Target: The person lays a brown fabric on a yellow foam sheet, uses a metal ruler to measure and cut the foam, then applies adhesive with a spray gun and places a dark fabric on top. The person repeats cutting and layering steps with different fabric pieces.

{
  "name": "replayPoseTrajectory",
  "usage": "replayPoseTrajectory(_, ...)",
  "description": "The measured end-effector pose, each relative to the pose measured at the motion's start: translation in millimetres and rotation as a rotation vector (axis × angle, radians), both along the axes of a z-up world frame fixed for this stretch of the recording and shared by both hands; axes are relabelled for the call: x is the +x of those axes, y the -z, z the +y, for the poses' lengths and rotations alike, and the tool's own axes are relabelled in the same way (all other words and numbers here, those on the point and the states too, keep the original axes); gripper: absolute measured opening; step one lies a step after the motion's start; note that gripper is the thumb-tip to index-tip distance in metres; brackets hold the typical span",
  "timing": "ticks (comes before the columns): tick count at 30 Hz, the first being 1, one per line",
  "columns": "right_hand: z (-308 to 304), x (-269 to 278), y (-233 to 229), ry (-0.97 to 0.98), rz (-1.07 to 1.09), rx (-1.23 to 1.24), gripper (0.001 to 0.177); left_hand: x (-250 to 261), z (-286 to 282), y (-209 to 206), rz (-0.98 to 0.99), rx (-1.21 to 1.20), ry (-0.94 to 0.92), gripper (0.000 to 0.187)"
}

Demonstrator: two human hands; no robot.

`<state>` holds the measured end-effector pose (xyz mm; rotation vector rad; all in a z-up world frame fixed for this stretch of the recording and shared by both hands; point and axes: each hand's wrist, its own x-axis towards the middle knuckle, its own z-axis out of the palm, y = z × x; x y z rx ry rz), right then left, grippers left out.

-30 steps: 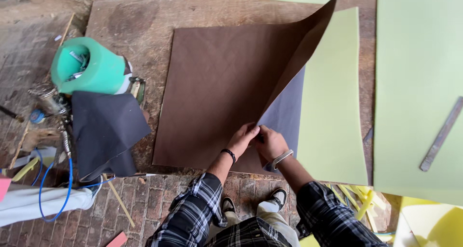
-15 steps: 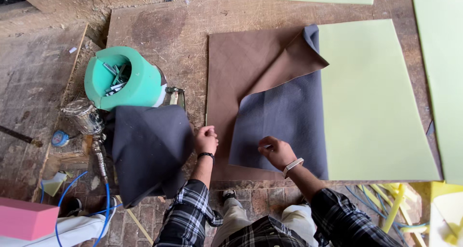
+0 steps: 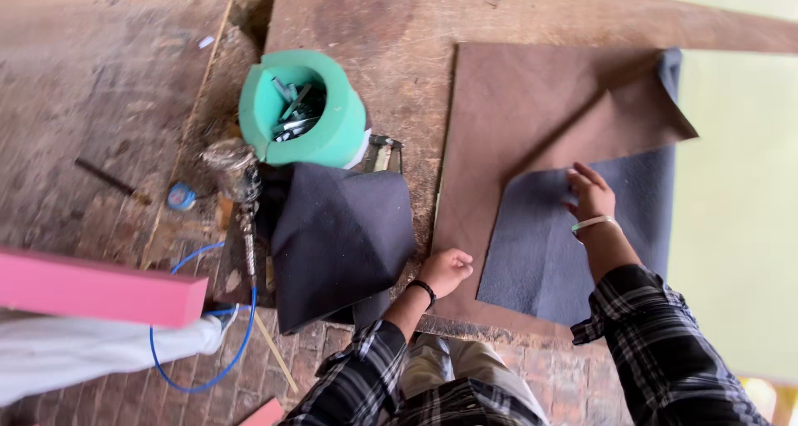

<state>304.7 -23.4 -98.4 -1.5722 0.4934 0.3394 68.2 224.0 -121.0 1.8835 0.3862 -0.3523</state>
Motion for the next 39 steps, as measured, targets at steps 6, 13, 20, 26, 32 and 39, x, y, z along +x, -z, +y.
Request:
replayPoseTrajectory(6,40.7,95.0,22.9,0.051,-0.291,0.302,0.026,-16.4,36.8,-65.4,0.071,-0.385,-0.201,0.029)
replayPoseTrajectory(13,149.5,82.2,-22.8,-0.631,-0.248,0.097,0.037,-24.4,129.5,-120.5,-0.349,-0.290,-0.615,0.018)
replayPoseTrajectory(20,207.7,-54.2,-87.0,-0.620,-0.275,-0.073,0.027,-85.2,291.5,-60.7,-0.308,0.722,-1.089,0.041)
replayPoseTrajectory(26,242.4,-180.6,-100.6,-0.547,-0.250,-0.090,0.022,-141.5,376.3,7.9,0.087,0.748,-0.654,0.072)
replayPoseTrajectory(32,311.4,-256.5,-122.0,-0.590,-0.327,-0.084,0.020,-145.5,385.1,-13.4,0.113,0.658,-0.512,0.046)
replayPoseTrajectory(39,334.3,-315.5,-164.6,-0.628,-0.358,-0.060,0.042,-177.3,313.5,-120.9,-0.117,0.559,-0.477,0.036)
